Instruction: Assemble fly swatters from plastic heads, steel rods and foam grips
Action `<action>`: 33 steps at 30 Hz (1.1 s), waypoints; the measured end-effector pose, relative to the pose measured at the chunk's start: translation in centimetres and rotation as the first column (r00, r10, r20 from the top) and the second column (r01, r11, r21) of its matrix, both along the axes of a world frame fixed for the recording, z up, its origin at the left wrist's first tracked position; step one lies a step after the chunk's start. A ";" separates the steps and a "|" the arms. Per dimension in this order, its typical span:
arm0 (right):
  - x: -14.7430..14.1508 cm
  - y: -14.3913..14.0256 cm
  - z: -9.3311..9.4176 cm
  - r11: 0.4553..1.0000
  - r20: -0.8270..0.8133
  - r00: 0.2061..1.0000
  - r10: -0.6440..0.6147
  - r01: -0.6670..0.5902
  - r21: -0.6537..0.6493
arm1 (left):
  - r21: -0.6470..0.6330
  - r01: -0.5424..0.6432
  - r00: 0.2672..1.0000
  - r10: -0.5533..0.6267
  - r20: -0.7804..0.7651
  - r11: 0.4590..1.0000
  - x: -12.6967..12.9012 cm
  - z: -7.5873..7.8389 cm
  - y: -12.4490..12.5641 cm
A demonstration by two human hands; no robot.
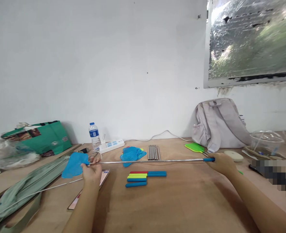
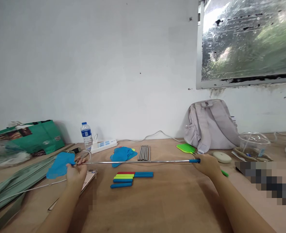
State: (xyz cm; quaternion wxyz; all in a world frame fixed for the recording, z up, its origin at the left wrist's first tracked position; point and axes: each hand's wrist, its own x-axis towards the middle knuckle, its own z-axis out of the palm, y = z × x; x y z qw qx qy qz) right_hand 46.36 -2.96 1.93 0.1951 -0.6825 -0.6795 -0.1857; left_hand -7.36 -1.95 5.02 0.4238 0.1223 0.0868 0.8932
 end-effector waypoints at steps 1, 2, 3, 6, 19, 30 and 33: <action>0.2 0.0 0.0 1.000 -0.009 1.000 -0.001 0.001 0.006 | -0.059 -0.005 1.000 0.005 -0.004 0.998 0.3 0.1 0.0; 0.3 -0.1 0.1 1.000 -0.014 1.000 -0.001 0.001 0.010 | -0.131 -0.012 1.000 0.011 -0.011 0.991 0.8 0.2 -0.1; 0.3 -0.1 0.1 1.000 -0.016 1.000 0.002 -0.002 0.011 | -0.199 -0.015 1.000 0.010 -0.024 0.980 1.4 0.4 -0.2; -0.1 -0.2 0.5 1.000 -0.018 0.999 0.027 -0.026 0.011 | -0.292 0.031 0.992 -0.064 -0.106 0.956 3.8 0.8 -0.7; -1.5 -1.0 2.1 0.999 -0.051 0.999 0.003 -0.005 -0.035 | -0.336 0.132 0.948 -0.218 -0.233 0.933 9.2 0.6 -1.5; -4.2 -1.4 3.1 0.998 -0.064 0.997 0.046 -0.049 -0.048 | -0.313 0.180 0.943 -0.254 -0.215 0.933 10.3 -0.8 -1.2; -5.4 -1.6 2.9 0.996 -0.085 0.995 0.052 -0.058 -0.074 | -0.336 0.184 0.943 -0.263 -0.205 0.923 10.5 -1.0 -1.0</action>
